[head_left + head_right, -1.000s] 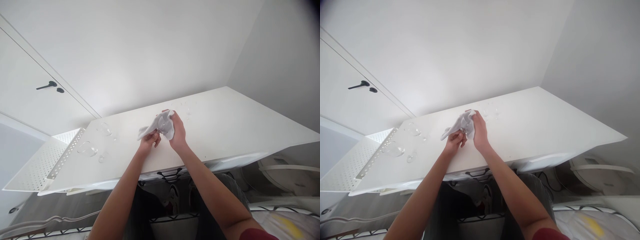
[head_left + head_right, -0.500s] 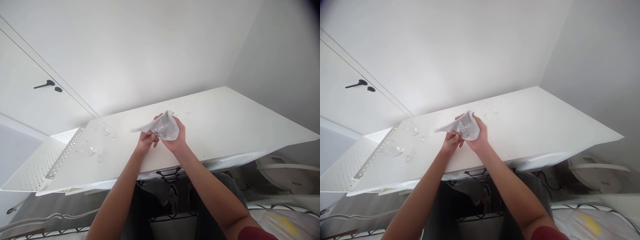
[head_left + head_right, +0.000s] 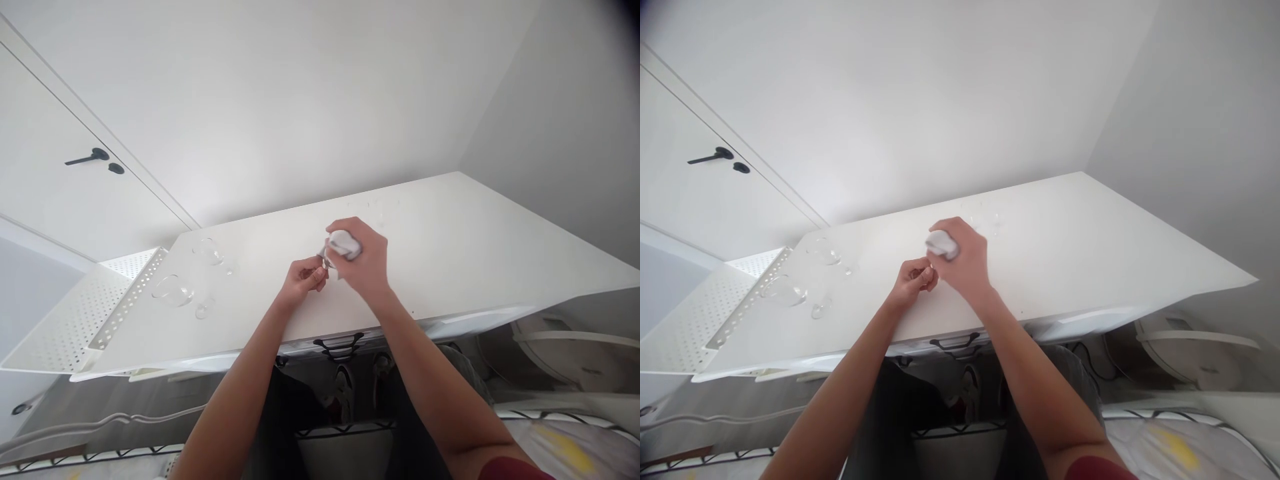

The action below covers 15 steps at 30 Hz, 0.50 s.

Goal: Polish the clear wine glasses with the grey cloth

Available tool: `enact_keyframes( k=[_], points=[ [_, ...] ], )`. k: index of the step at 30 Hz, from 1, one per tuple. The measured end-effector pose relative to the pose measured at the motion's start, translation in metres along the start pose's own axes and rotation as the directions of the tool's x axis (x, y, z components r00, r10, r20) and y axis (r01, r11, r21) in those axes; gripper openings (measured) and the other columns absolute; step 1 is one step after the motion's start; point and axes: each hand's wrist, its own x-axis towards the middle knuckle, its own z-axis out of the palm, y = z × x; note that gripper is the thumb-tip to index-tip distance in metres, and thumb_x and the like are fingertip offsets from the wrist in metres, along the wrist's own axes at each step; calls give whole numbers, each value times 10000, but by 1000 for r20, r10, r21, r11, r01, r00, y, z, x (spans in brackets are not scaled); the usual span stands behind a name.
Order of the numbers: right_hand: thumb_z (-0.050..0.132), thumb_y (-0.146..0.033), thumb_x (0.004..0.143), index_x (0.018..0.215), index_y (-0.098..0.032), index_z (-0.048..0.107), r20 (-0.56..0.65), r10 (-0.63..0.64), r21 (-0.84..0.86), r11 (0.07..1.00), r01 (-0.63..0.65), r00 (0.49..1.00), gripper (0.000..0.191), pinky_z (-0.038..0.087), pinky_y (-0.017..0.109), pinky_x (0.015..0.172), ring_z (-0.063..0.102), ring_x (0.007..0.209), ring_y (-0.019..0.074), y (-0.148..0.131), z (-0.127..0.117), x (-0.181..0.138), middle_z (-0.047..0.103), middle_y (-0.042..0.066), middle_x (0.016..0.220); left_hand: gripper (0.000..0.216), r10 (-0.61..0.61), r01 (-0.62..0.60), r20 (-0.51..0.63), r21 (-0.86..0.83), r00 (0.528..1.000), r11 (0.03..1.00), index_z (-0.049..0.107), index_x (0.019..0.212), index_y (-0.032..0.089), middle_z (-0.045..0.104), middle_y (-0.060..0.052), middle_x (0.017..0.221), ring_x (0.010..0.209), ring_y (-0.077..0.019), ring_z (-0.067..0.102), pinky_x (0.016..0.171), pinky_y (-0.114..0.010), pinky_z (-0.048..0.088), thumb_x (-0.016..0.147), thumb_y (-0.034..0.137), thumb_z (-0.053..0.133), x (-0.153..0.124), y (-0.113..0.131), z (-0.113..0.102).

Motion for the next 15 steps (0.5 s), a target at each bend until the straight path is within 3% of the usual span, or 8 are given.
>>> enact_keyframes(
  k=[3,6,11,15],
  points=[
    [559,-672,883,1007,-245,699,150,141,290,940,-180,979,467,556,480,857,690,999,322,-1,-6,5,727,108,1052,465,-10,12,28,-47,1000,999,650,700,160,481,2,557,475,-82,410,467,-253,245,809,586,804,2,-3,0],
    [466,-819,857,1180,-261,680,194,180,466,848,-252,964,679,558,502,892,686,1093,344,0,7,1,734,120,1181,515,21,-27,-49,-129,999,991,578,630,173,421,26,536,450,-76,390,438,-243,254,759,597,840,3,-7,-1],
    [218,-763,953,1353,-248,611,62,164,540,824,-171,985,761,519,500,1008,573,1343,339,6,44,-13,649,131,1410,499,62,-83,-222,-88,973,993,603,665,167,460,22,546,456,-76,420,418,-229,319,774,600,826,4,-5,0],
    [253,-676,1010,1336,-323,516,-142,126,391,918,-61,982,548,506,455,1047,462,1469,255,9,56,-22,457,89,1619,453,79,-107,-266,-93,961,990,630,716,158,481,16,599,471,-75,445,411,-222,336,806,563,813,5,-4,1]
  ],
)
